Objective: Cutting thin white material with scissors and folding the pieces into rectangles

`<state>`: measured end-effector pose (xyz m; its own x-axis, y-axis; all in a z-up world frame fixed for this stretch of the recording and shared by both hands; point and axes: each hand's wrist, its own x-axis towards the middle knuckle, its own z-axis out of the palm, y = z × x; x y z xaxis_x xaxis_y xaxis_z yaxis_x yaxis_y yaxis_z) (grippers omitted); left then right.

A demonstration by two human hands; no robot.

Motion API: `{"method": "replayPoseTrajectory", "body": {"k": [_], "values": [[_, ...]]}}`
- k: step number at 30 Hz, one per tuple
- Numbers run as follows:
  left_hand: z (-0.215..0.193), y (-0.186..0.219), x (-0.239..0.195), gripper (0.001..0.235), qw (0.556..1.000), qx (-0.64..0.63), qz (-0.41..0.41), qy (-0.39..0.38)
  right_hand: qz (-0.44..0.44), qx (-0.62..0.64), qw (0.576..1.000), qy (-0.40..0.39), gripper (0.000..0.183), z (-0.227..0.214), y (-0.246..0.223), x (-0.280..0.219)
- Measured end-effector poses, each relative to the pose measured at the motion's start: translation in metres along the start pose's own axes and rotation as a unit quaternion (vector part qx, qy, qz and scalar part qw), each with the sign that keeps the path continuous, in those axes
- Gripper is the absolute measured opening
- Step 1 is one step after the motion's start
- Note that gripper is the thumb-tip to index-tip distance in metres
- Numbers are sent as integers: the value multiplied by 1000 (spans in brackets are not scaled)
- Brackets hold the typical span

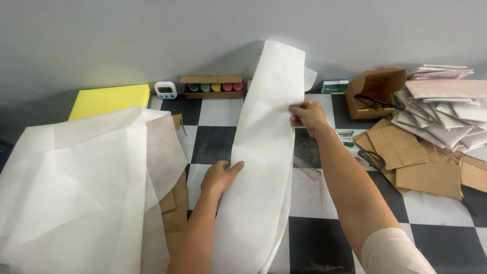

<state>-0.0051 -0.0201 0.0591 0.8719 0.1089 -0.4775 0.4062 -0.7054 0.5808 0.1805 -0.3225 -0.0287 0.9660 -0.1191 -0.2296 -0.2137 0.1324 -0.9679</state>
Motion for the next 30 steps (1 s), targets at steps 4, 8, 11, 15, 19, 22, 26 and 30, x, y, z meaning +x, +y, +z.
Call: {"method": "replayPoseTrajectory", "body": {"k": [4,8,11,15,19,22,26,30], "values": [[12,-14,6,82,995,-103,4,2,-12,39,999,6,24,-1,-12,-4],[41,-53,30,65,951,-293,-24,-98,-17,-4,997,78,31,-1,-18,3],[72,-78,39,69,949,-299,-50,-81,5,-48,998,42,50,1,-21,-12],[84,-65,22,55,969,-241,-53,3,-94,-487,867,35,64,-9,-32,-53],[94,-60,28,55,966,-249,-67,20,-63,-622,779,-48,44,-38,-24,-108],[109,-61,42,53,955,-284,-73,40,-3,-652,750,-107,49,-46,-18,-148],[106,-37,21,56,944,-320,-53,61,-3,-624,779,-60,44,-56,-6,-171],[98,-53,13,74,968,-251,-25,14,13,-623,782,-9,42,-87,-8,-193]]}}
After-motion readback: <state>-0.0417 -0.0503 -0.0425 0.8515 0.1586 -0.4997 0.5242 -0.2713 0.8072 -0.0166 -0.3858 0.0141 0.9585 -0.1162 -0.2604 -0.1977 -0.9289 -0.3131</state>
